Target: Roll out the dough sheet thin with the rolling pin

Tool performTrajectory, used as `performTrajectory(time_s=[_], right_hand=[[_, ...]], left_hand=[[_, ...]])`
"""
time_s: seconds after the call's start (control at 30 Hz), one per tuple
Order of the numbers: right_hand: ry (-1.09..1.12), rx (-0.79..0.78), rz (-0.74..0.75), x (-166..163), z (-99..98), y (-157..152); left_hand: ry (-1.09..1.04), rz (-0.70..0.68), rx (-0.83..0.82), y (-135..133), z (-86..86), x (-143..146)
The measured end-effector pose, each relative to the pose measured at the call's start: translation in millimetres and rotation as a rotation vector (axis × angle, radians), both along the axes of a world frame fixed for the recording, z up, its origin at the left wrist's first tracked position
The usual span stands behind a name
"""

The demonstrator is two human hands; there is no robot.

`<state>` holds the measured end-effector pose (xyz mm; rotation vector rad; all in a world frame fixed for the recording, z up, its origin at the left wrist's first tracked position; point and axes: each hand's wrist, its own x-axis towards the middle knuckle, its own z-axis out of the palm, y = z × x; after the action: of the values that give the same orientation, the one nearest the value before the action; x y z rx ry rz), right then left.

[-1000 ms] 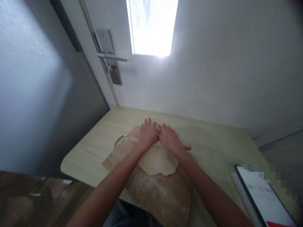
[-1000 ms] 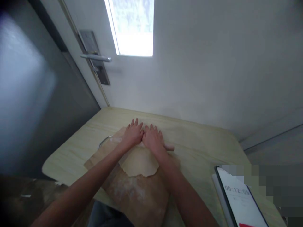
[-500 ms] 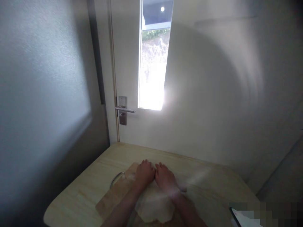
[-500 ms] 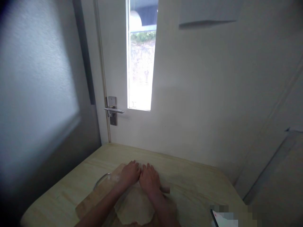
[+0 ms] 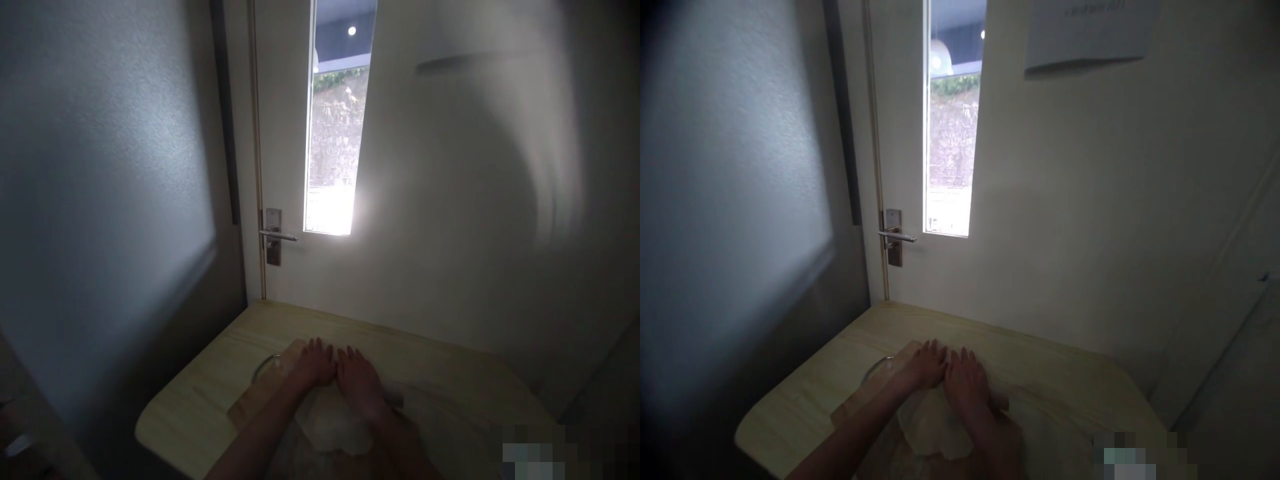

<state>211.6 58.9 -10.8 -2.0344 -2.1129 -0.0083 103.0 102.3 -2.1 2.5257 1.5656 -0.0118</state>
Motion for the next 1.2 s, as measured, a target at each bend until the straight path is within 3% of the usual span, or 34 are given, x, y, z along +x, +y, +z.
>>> performTrajectory(time_s=[0.23,0.4,0.63,0.87,1.07,1.2], right_hand=[[0.045,0.058,0.008,-1.9,1.3,-6.9],[0.06,0.052,0.036,-1.6,3.1,-16.9],[0.073,0.043,0.129,4.5,5.3,-27.5],[0.092,0.048,0.258,15.1,-1.4,-15.6],[0.08,0.071,0.424,52.4,-0.7,8.4],[0.007,0.042,0.408,77.1,0.8,19.8]], left_hand=[[-0.102,-0.271,-0.048,7.1,-1.2,-24.0],[-0.083,-0.316,-0.016,-2.5,-0.6,-41.8],[0.001,-0.428,-0.262,-9.9,13.1,-46.7],[-0.023,-0.272,-0.324,-16.5,1.7,-40.4],[-0.003,-0.018,-0.28,-26.9,-6.6,0.7],[-0.014,-0.056,-0.171,-22.5,-2.4,26.5]])
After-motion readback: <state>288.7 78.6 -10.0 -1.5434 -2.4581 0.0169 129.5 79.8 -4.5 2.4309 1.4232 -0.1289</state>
